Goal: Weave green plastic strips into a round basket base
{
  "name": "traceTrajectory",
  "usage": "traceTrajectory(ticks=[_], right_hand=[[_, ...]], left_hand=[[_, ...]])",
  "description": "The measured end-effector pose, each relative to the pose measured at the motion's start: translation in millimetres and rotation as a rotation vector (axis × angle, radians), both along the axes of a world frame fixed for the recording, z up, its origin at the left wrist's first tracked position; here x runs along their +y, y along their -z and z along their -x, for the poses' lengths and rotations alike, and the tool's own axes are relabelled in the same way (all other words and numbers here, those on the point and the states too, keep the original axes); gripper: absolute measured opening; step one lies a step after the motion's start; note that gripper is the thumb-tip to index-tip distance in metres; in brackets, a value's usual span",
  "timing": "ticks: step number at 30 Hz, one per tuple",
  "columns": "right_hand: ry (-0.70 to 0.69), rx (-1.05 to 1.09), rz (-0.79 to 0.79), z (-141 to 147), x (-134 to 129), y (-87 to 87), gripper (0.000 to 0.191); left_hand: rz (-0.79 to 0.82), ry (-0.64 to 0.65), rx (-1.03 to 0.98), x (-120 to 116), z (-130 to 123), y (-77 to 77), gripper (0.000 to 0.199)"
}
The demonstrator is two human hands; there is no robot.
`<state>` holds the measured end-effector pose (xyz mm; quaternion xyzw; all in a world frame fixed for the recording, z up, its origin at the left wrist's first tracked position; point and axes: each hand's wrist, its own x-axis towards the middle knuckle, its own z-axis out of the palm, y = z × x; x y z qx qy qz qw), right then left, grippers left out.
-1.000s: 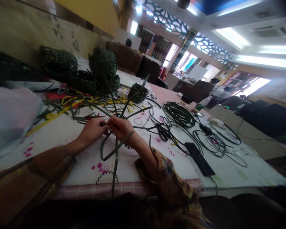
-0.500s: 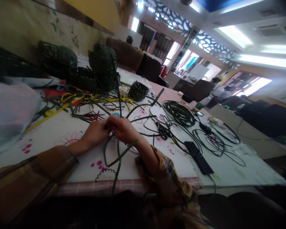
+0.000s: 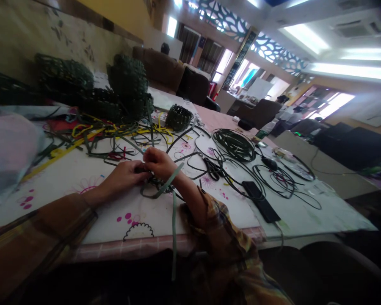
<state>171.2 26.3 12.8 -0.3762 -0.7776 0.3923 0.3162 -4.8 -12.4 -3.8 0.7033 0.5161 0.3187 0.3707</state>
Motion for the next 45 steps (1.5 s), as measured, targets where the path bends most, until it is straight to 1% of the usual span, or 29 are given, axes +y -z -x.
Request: traceTrajectory(ticks=[3, 5, 8, 10, 11, 13, 16, 18, 20, 22, 27, 32, 34, 36, 38, 40, 42, 45], right_hand=[[0.002, -0.080, -0.097, 0, -5, -6.1, 0.016], [0.008, -0.120, -0.205, -3, -9, -13.0, 0.014], [0.112, -0.107, -0.399, -12, -15, -26.1, 0.013], [0.183, -0.080, -0.471, -19, -16, -33.2, 0.014], [0.186, -0.090, -0.480, -21, -16, -35.3, 0.016], [0.130, -0.190, -0.460, -24, -15, -35.9, 0.018], [0.010, -0.427, -0.423, -23, -12, -30.5, 0.015], [-0.044, -0.524, -0.424, -19, -12, -26.2, 0.011], [-0.059, -0.578, -0.441, -15, -12, -23.1, 0.009], [-0.046, -0.615, -0.459, -11, -12, -20.9, 0.014], [-0.038, -0.585, -0.484, -5, -10, -11.0, 0.027], [0.034, -0.531, -0.479, -8, -14, 2.3, 0.027], [0.080, -0.510, -0.439, -10, -16, 4.7, 0.024], [0.132, -0.487, -0.395, -10, -18, 4.8, 0.016], [0.147, -0.485, -0.377, -9, -19, 3.2, 0.009], [0.134, -0.514, -0.389, -8, -20, 1.6, 0.011], [0.126, -0.539, -0.407, -7, -21, 1.2, 0.017], [0.134, -0.516, -0.431, -6, -22, 3.5, 0.018]], left_hand=[[-0.051, -0.003, 0.025, 1, 1, 1.0, 0.036], [-0.064, 0.003, 0.040, 2, 2, 1.9, 0.037], [-0.034, -0.001, 0.036, 4, 3, 2.5, 0.039], [0.011, -0.021, -0.008, 5, 4, 2.5, 0.040], [0.033, -0.032, -0.037, 5, 4, 2.5, 0.040], [0.065, -0.052, -0.077, 6, 5, 2.6, 0.041], [0.077, -0.062, -0.095, 6, 6, 2.2, 0.041], [0.078, -0.067, -0.105, 6, 7, 1.4, 0.040], [0.078, -0.069, -0.114, 6, 7, 0.5, 0.037], [0.088, -0.063, -0.131, 5, 7, 0.4, 0.037], [0.135, -0.088, -0.232, 5, 8, 6.6, 0.041], [0.165, -0.168, -0.278, 12, 16, 13.3, 0.038], [0.158, -0.177, -0.272, 13, 17, 12.6, 0.037], [0.151, -0.163, -0.255, 12, 16, 10.3, 0.038], [0.153, -0.134, -0.238, 10, 14, 7.1, 0.040], [0.144, -0.116, -0.228, 7, 12, 4.1, 0.042], [0.123, -0.117, -0.222, 6, 11, 1.8, 0.041], [0.104, -0.121, -0.207, 4, 10, 0.0, 0.038]])
